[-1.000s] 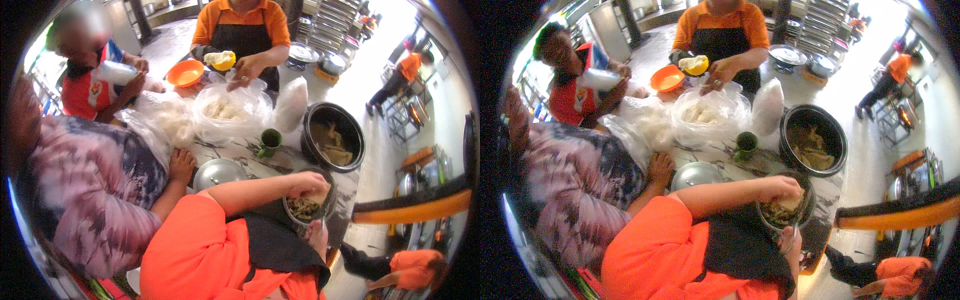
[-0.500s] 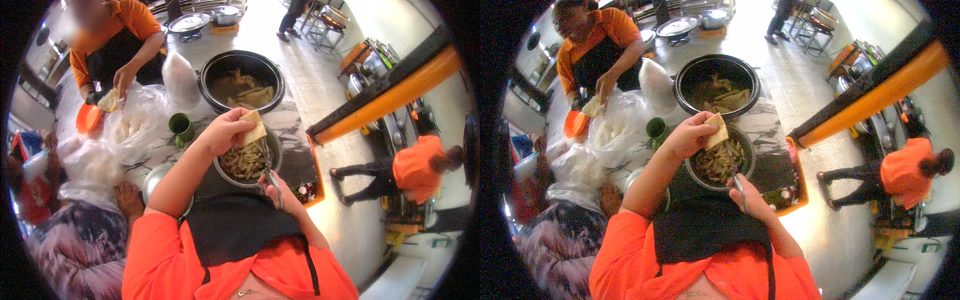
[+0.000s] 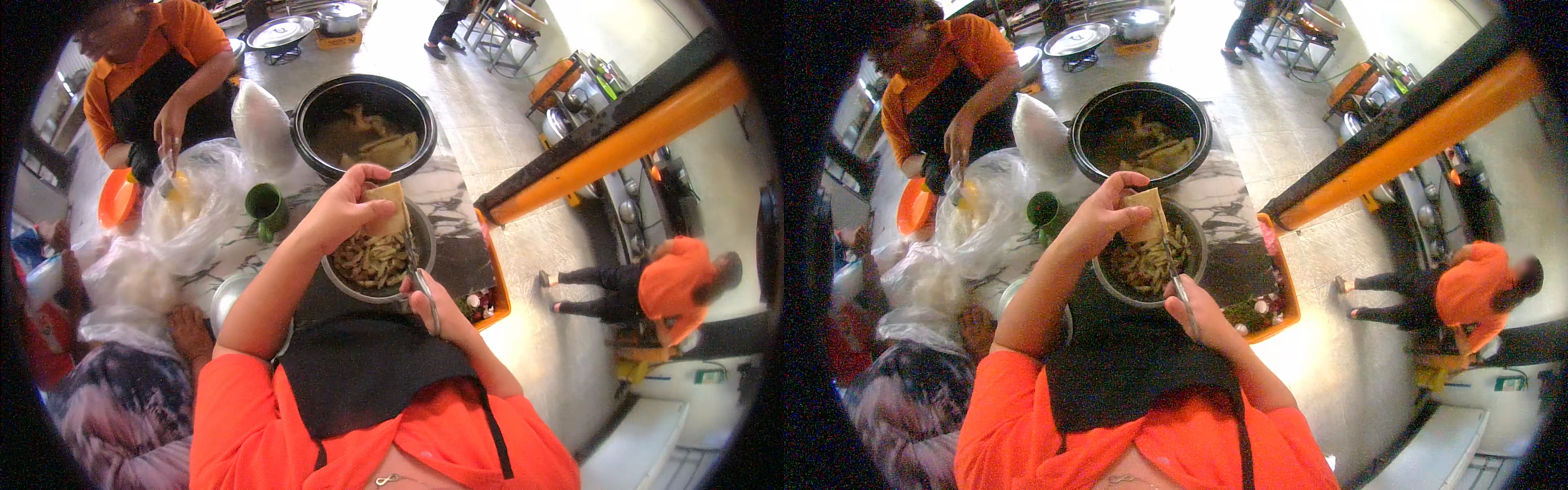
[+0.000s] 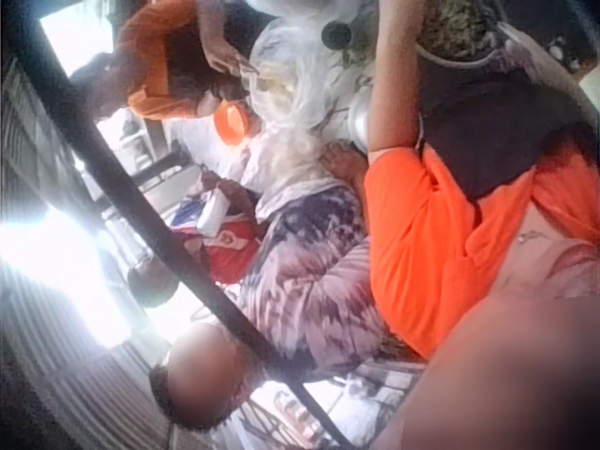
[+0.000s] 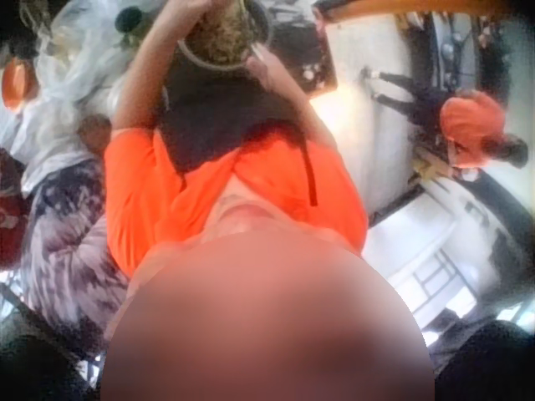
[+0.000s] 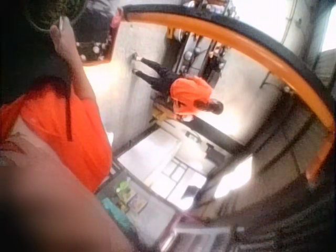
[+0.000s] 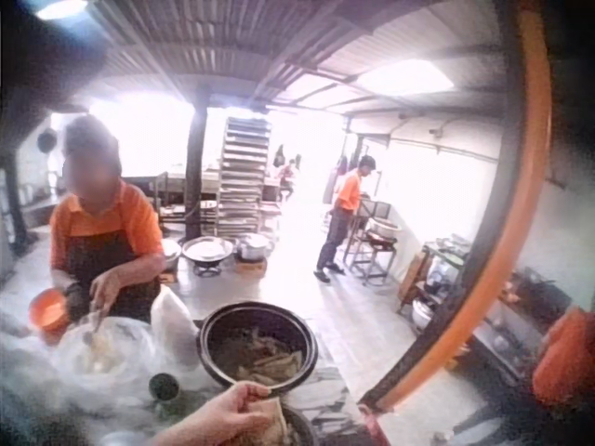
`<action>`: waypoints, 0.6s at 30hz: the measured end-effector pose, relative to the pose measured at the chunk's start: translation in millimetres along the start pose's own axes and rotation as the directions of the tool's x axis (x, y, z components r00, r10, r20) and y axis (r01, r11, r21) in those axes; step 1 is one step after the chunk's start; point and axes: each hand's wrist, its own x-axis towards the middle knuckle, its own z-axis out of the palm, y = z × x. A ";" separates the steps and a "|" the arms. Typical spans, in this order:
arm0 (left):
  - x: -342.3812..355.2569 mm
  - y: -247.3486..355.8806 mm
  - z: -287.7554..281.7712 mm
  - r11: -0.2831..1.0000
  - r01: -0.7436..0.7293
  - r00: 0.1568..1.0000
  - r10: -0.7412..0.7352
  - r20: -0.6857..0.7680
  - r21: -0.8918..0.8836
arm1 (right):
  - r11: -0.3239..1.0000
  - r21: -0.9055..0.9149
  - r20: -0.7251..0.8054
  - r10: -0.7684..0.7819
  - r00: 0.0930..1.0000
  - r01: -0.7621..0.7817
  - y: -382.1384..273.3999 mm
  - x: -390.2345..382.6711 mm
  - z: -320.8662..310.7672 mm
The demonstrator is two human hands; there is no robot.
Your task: The person uses kitchen shears to cut pieces of cooked food held in the left hand over a metal bowl. The cut pieces fall into the bowl. Another person in an orange shirt and black apron works at the same table, handling plastic bags and a yellow scoop.
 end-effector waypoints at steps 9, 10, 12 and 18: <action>-0.3 2.0 0.9 0.999 0.036 0.998 -0.035 0.053 -0.018 | 0.993 -0.083 -0.118 0.077 0.990 -0.087 5.9 -3.0 5.6; -0.6 2.2 1.3 1.000 0.028 0.998 -0.028 0.064 0.010 | 0.992 -0.079 -0.129 0.084 0.988 -0.095 7.4 -3.5 6.2; -2.2 3.3 3.9 0.998 0.012 0.996 -0.017 0.084 0.067 | 0.991 -0.095 -0.138 0.079 0.987 -0.093 11.3 -4.4 5.7; -8.6 -7.1 11.1 0.993 0.020 0.988 -0.038 0.151 0.120 | 0.993 -0.116 -0.153 -0.038 0.988 0.021 10.1 -4.9 3.4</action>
